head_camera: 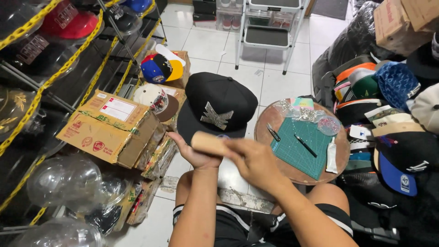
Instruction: Cleaning and inspecting baseball caps using a brush and a tube of cleaning or adhesive substance.
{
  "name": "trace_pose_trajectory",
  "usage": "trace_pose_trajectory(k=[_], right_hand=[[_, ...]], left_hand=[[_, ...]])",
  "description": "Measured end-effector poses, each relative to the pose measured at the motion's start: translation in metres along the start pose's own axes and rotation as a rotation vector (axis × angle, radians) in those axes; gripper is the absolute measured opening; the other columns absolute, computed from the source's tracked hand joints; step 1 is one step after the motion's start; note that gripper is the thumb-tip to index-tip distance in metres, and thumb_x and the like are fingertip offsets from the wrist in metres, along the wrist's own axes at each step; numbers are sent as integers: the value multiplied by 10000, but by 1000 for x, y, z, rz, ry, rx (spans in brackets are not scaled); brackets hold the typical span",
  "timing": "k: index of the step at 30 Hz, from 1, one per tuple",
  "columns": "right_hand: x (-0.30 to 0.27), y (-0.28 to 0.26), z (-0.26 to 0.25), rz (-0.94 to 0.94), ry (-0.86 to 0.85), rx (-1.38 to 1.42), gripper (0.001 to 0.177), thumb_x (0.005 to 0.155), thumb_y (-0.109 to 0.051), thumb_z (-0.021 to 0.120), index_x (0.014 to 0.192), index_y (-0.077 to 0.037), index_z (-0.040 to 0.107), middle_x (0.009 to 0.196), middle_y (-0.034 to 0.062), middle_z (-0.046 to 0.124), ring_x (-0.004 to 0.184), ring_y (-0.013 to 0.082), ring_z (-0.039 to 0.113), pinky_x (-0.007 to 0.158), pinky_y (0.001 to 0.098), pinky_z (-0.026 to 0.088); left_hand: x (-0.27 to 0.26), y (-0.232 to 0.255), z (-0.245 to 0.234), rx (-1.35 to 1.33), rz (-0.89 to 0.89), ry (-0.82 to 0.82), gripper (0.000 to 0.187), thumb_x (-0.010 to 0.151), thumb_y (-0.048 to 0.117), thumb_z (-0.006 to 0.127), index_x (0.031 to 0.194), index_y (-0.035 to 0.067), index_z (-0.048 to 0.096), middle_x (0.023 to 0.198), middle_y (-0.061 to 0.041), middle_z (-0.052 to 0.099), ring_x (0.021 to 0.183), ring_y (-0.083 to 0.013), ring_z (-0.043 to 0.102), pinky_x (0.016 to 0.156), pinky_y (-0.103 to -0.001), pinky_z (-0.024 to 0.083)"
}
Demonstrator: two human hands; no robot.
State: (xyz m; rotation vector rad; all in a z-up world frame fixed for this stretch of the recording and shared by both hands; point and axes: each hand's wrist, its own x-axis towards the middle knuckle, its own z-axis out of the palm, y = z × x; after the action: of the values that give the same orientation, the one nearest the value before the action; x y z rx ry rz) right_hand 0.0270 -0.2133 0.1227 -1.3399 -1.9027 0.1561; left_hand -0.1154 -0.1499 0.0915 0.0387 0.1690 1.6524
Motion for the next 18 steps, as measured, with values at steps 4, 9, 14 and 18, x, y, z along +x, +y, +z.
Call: trace_pose_trajectory(k=[4,9,14,18], right_hand=[[-26,-2,-17,-47,-257,513,244,943,-305,697,1060,-116,798,807,133,786,742,322,760,700,426,603],[-57,84,-9,173,95,616,286,925,-158,725,1187,-53,766,849,83,790,768,155,717,754,361,593],[-55,130,15,309,261,278,232,947,-216,764,1166,-138,750,766,92,727,676,218,689,659,361,542],[-47,119,11,467,522,313,297,1089,-254,628,1327,-77,614,834,102,696,696,170,574,648,336,472]], left_hand=[[1,4,-15,-10,-96,190,781,914,729,426,1421,153,570,1501,-110,553,1377,-316,521,1219,-495,339],[12,0,-28,-126,-51,66,751,933,724,444,1354,133,638,1413,-118,630,1342,-309,567,1208,-508,375],[-12,-14,-11,-101,-141,173,782,986,688,339,1422,79,568,1485,-145,566,1381,-345,516,1219,-536,341],[-7,-13,-23,-75,-148,200,784,986,675,355,1440,66,549,1505,-161,546,1397,-356,499,1220,-542,327]])
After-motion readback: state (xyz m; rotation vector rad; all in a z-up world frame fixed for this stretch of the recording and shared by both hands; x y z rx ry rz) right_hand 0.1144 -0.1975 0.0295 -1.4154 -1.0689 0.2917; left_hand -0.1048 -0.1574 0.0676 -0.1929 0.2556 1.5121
